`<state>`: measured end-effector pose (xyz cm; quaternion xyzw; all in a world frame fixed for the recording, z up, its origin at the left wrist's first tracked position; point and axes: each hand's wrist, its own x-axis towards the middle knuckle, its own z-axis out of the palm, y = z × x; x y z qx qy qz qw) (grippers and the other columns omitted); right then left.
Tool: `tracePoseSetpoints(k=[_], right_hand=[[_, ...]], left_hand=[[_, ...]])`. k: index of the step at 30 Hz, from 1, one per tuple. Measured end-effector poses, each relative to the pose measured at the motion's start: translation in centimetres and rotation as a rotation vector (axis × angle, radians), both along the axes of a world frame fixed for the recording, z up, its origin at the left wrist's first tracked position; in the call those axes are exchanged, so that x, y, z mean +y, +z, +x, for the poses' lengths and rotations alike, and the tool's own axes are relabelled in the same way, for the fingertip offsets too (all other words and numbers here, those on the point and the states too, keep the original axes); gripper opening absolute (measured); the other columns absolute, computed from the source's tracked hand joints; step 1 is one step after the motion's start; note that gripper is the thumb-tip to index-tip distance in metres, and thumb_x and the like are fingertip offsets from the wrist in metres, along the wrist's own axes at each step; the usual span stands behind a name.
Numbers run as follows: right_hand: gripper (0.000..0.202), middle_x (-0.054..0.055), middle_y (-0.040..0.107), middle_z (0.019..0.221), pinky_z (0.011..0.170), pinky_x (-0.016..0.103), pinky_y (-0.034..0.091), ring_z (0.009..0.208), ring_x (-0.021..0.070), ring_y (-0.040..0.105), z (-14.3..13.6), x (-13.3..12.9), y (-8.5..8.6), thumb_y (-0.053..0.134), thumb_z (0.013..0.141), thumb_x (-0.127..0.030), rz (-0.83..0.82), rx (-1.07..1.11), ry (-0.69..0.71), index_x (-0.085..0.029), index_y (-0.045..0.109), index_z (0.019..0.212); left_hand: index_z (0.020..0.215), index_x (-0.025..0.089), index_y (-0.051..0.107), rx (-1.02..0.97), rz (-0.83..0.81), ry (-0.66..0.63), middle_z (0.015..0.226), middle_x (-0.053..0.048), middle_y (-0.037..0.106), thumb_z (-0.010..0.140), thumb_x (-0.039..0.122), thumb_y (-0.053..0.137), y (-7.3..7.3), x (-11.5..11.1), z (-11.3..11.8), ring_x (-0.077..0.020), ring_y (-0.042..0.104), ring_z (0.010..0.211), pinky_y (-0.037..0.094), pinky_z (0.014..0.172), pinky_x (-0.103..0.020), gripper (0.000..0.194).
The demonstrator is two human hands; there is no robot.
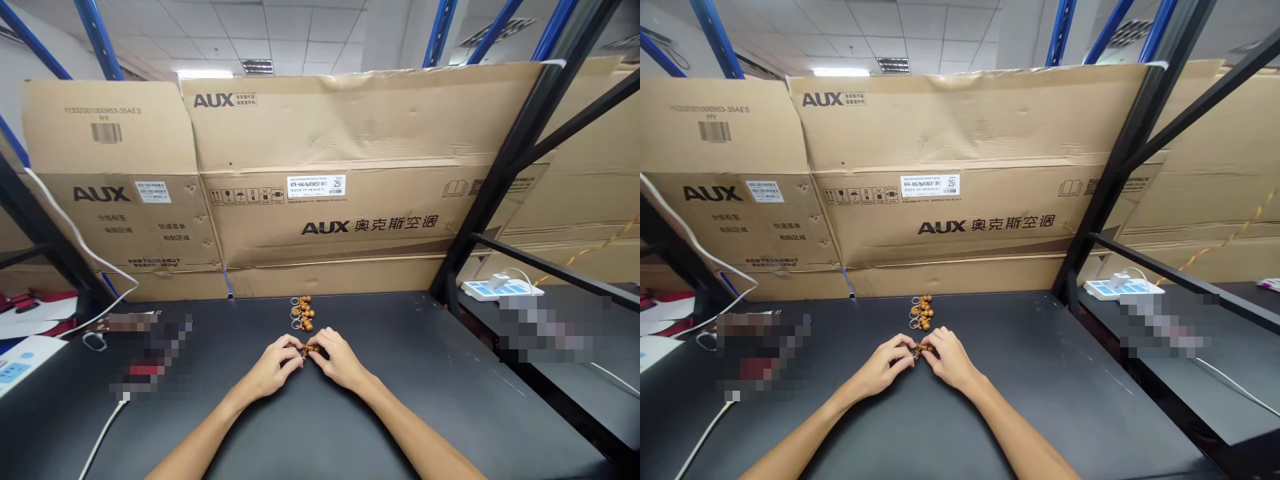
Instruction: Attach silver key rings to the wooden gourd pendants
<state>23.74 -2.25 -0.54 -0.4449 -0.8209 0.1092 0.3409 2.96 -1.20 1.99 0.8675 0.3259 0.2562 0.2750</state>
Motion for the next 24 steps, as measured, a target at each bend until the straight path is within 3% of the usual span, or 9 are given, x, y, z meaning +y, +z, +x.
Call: tracePoseSetpoints(k=[3, 7, 12, 16, 20, 24], right_hand=[[0.012, 0.004, 0.064, 0.093, 0.077, 0.035, 0.045, 0.086, 0.0206, 0.054, 0.1, 0.1, -0.1, 0.055, 0.087, -0.015, 0.01, -0.003, -0.005, -0.022, 0.06, 0.095], [0.017, 0.006, 0.063, 0.1, 0.083, 0.038, 0.044, 0.093, 0.0217, 0.055, 0.2, 0.2, -0.2, 0.055, 0.088, -0.019, 0.055, -0.002, -0.095, -0.022, 0.058, 0.104], [0.006, 0.006, 0.063, 0.093, 0.079, 0.036, 0.045, 0.09, 0.0218, 0.055, 0.4, 0.4, -0.3, 0.057, 0.086, -0.022, 0.01, -0.054, -0.157, -0.02, 0.061, 0.091], [0.007, 0.005, 0.063, 0.091, 0.079, 0.034, 0.044, 0.091, 0.021, 0.055, 0.3, 0.1, 0.0, 0.057, 0.087, -0.025, -0.031, -0.107, -0.148, -0.021, 0.062, 0.09], [0.023, 0.006, 0.061, 0.112, 0.089, 0.037, 0.041, 0.105, 0.0222, 0.051, 0.2, -0.1, 0.1, 0.059, 0.086, -0.036, -0.022, -0.185, -0.093, -0.024, 0.063, 0.105], [0.043, 0.007, 0.05, 0.134, 0.104, 0.043, 0.031, 0.123, 0.0257, 0.041, 0.4, 0.4, -0.3, 0.051, 0.088, -0.05, -0.022, -0.25, -0.135, -0.026, 0.056, 0.124]], left_hand=[[0.08, 0.021, 0.069, 0.013, 0.007, -0.029, 0.108, -0.005, 0.058, 0.093, 0.03, 0.045, 0.3, -0.1, -0.1, -0.0173, 0.058, 0.092, 0.044, 0.089, -0.03, 0.028], [0.08, 0.021, 0.067, 0.045, 0.144, 0.052, 0.105, -0.006, 0.058, 0.091, 0.028, 0.048, -0.2, 0.1, -0.2, -0.0191, 0.056, 0.094, 0.044, 0.089, -0.033, 0.023], [0.077, 0.019, 0.058, 0.113, 0.239, 0.194, 0.092, -0.004, 0.056, 0.087, 0.027, 0.054, -1.0, 0.5, -0.5, -0.0187, 0.055, 0.083, 0.046, 0.078, -0.033, 0.013], [0.078, 0.02, 0.057, 0.207, 0.257, 0.157, 0.085, -0.002, 0.058, 0.089, 0.03, 0.053, -0.9, 0.3, -0.4, -0.0186, 0.055, 0.079, 0.044, 0.077, -0.034, 0.015], [0.109, 0.023, 0.059, 0.253, 0.313, 0.122, 0.112, -0.005, 0.061, 0.092, 0.036, 0.049, -0.9, 0.5, -0.2, -0.0226, 0.054, 0.102, 0.042, 0.089, -0.038, 0.024], [0.13, 0.023, 0.05, 0.315, 0.329, 0.168, 0.137, -0.007, 0.05, 0.094, 0.045, 0.041, -1.9, 1.7, -0.6, -0.0263, 0.043, 0.125, 0.032, 0.105, -0.044, 0.043]])
